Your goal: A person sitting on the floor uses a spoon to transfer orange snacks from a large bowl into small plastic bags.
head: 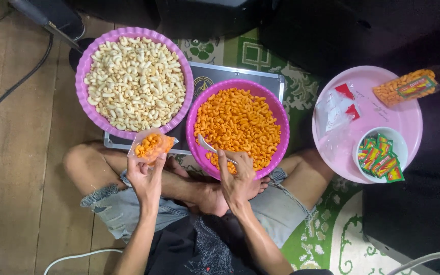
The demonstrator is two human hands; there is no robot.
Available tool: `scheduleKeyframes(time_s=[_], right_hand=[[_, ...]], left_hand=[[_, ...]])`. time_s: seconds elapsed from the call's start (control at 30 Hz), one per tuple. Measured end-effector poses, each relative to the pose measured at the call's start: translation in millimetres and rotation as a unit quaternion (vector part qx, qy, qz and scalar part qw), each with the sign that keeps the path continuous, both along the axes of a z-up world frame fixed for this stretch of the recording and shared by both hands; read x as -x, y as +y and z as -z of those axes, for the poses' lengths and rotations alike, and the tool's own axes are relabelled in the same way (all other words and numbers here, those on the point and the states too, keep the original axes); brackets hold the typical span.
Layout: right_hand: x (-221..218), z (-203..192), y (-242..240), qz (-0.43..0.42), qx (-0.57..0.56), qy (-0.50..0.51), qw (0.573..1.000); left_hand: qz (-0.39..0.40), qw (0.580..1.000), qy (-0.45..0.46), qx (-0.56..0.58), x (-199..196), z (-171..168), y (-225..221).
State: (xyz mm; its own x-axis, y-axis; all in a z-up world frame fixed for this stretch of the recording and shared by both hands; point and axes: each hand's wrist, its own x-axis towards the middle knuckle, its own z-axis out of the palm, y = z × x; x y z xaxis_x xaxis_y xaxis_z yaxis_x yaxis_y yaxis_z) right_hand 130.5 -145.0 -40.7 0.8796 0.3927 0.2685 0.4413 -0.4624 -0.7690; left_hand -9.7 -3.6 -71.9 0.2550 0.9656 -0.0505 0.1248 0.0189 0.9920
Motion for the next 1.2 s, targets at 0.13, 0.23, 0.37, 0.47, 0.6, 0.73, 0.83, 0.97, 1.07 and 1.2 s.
scheduleKeyframes(time_s=[0.13,0.23,0.37,0.47,0.6,0.73,0.83,0.97,1.07,1.2], right_hand=[[-2.7,8.3,31.0,-0.039,-0.042,-0.002,0.998],[-17.3,19.7,12.7,-0.004,-0.015,-0.015,1.000],[-44.6,7.0,-19.6,0.009,-0.017,0.018,1.000],[-40.4,-6.0,-41.9,-0.022,-0.010,0.025,0.999],[-24.9,-7.9,-45.7,-0.090,-0.018,0.063,0.994],[-20.7,10.5,-31.9,-0.145,0.026,0.008,0.989],[-27.3,3.8,-30.6,-0.107,0.035,0.016,0.994],[-38.6,-16.0,-18.4,-0.062,-0.019,0.086,0.994],[-35.3,-17.8,-19.6,-0.056,-0.015,0.102,0.993],[-21.4,-15.5,-9.2,-0.078,-0.022,0.133,0.988]], left_hand=[[0.005,1.000,0.001,0.010,-1.4,3.0,0.0],[0.005,1.000,-0.008,0.011,2.9,20.7,-0.7],[-0.005,1.000,-0.015,0.020,-2.1,62.6,6.9],[0.005,1.000,-0.011,0.028,-2.6,46.8,0.7],[0.030,0.999,-0.013,0.023,-8.2,40.5,2.6],[0.052,0.998,-0.025,0.028,-12.1,37.0,-4.4],[0.039,0.998,-0.010,0.038,1.1,49.6,-10.2],[0.020,0.999,-0.004,0.042,2.8,66.0,-0.5],[0.030,0.999,0.000,0.037,-0.5,51.4,-6.1],[0.034,0.999,0.007,0.042,-3.0,28.9,-12.3]])
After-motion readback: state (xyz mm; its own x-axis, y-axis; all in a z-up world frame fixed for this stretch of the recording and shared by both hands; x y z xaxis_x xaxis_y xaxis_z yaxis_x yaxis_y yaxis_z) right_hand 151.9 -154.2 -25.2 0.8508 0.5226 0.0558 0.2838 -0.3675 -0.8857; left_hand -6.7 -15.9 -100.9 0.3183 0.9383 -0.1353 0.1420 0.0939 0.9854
